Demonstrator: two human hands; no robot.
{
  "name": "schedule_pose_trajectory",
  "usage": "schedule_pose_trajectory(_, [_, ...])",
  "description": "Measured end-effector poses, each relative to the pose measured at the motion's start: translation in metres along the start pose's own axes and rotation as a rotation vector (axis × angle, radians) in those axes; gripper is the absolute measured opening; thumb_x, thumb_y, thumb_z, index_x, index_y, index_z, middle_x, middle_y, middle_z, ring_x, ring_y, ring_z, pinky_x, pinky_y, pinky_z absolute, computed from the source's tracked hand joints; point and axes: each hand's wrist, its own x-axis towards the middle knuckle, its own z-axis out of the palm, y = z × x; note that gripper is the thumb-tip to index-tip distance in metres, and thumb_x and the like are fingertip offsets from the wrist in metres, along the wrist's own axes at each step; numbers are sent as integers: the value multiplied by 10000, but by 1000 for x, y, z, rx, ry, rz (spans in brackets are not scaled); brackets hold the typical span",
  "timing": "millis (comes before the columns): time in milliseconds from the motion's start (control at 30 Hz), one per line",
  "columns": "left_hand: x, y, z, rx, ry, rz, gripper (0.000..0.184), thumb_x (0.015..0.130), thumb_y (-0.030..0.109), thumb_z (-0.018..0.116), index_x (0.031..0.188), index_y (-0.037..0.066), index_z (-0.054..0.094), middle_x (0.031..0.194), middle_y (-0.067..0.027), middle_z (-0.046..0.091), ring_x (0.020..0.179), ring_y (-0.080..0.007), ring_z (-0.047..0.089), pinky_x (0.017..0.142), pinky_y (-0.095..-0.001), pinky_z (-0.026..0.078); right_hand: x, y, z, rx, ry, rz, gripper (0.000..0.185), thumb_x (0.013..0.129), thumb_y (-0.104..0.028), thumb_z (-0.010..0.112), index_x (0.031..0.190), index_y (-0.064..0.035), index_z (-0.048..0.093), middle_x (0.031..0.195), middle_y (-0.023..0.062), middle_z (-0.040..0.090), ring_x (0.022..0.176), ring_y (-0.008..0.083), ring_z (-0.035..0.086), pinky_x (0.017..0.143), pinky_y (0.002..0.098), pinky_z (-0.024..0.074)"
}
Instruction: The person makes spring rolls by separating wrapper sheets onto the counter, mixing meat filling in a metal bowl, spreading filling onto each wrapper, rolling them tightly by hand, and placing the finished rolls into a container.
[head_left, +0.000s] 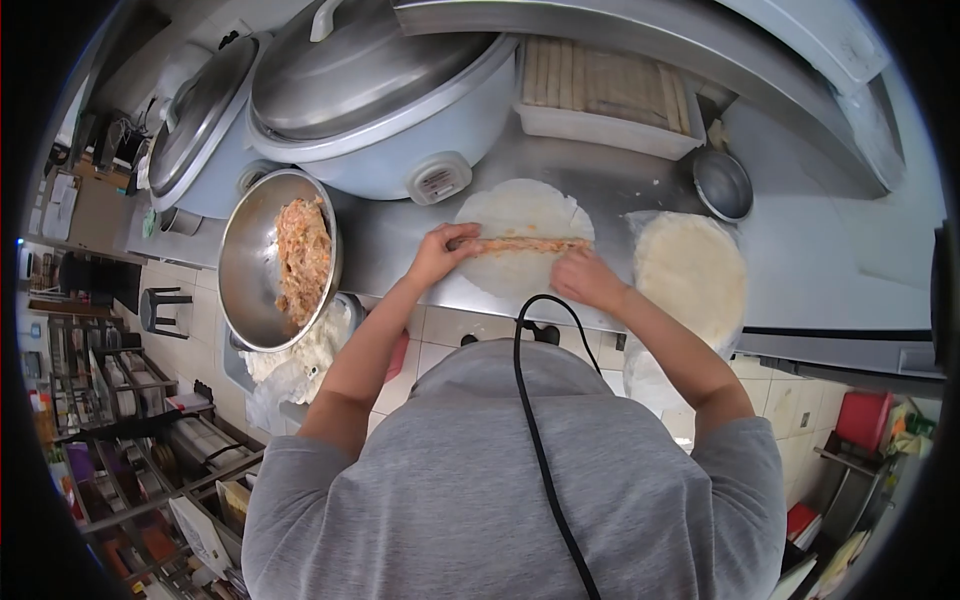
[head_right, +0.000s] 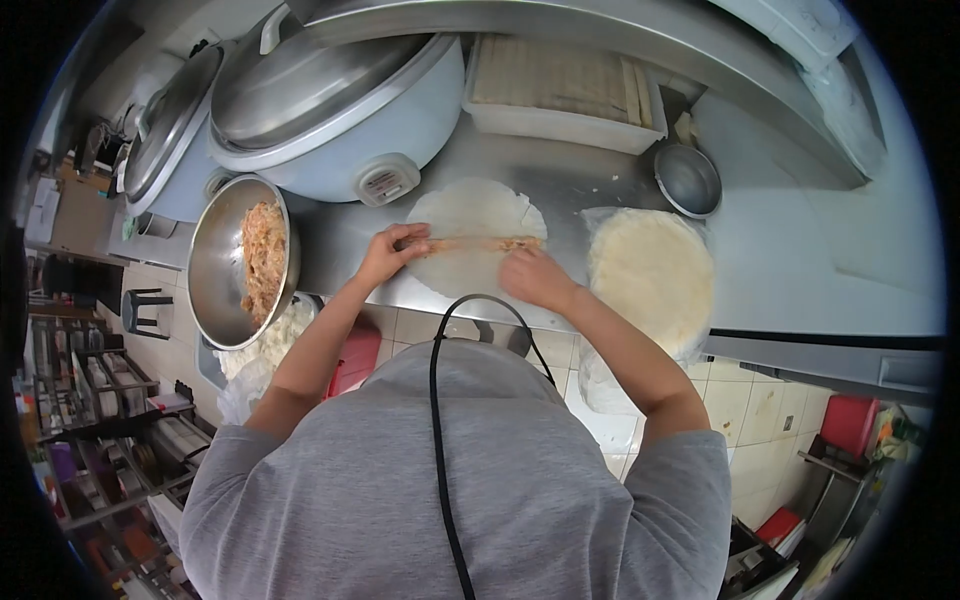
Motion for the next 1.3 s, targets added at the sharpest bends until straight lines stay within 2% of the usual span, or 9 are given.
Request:
schedule_pose_trajectory(100, [5, -2, -1, -124, 12, -96, 303, 765, 236, 699, 1008, 56, 670, 813, -82, 624, 804, -164, 558, 740, -275, 452, 26, 16, -3, 154, 310, 312, 107, 784, -182, 609, 870, -120, 592, 928, 54, 604, 875, 226, 558, 758, 355, 441])
schedule_pose_trajectory(167, [10, 2, 0, -169, 14, -162, 273, 769, 254, 697, 940, 41, 689, 772, -85, 615, 802, -150, 552, 729, -272, 445, 38, 31, -4, 679, 345, 904, 126, 831, -184, 583, 922, -98, 590, 919, 92, 625, 830, 265, 590, 722, 363, 463])
schedule_pose_trajectory(267, [18, 7, 2, 143, -3, -178, 208, 785, 175, 686, 897, 0, 672, 827, -64, 614, 782, -106, 522, 686, -248, 419, 30, 63, 37, 818, 333, 997, 232, 811, -215, 640, 994, -87, 577, 945, 121, 637, 846, 277, 610, 713, 354, 474])
schedule_pose_trajectory(467, [28, 0, 13, -1, 100, -357, 170, 737, 131, 685, 846, 4, 654, 746, -122, 614, 817, -214, 561, 708, -328, 442, 33, 39, 4, 662, 335, 960, 507, 656, -208, 780, 1092, -122, 537, 916, 127, 639, 856, 267, 613, 736, 359, 472])
schedule_pose_trajectory(533, [25, 12, 20, 449, 401, 235, 215, 706, 100, 672, 904, 20, 647, 874, -121, 637, 868, -280, 572, 753, -365, 460, 35, 37, 3, 656, 323, 985, 497, 653, -199, 779, 1078, -123, 534, 906, 127, 636, 863, 282, 613, 736, 366, 474])
schedule_pose_trajectory(633, [15, 33, 39, 460, 190, 456, 286, 675, 95, 675, 953, 37, 640, 949, -106, 634, 886, -284, 577, 781, -384, 467, 39, 38, 2, 631, 290, 998, 462, 646, -168, 772, 1038, -119, 532, 884, 114, 625, 881, 295, 602, 744, 366, 472])
schedule_pose_trajectory(700, [13, 35, 49, 483, 173, 444, 234, 696, 100, 661, 920, 36, 641, 926, -106, 634, 864, -287, 576, 774, -388, 469, 43, 34, -4, 613, 268, 985, 437, 642, -147, 764, 1012, -113, 534, 873, 101, 617, 892, 294, 592, 753, 357, 468])
schedule_pose_trajectory(767, [13, 33, 50, 506, 159, 433, 183, 718, 104, 648, 887, 35, 643, 902, -106, 634, 842, -291, 574, 767, -393, 470, 49, 25, -16, 29, 275, 682, 311, 667, -142, 720, 934, -106, 564, 866, 67, 596, 903, 260, 566, 785, 334, 455])
schedule_pose_trajectory(1300, [49, 22, 15, 500, 74, 234, 218, 692, 208, 721, 834, 48, 680, 872, -123, 621, 856, -312, 568, 776, -362, 474, 84, -1, 16, 310, 120, 518, 246, 673, -168, 709, 881, -65, 627, 891, 62, 596, 922, 249, 561, 789, 353, 462])
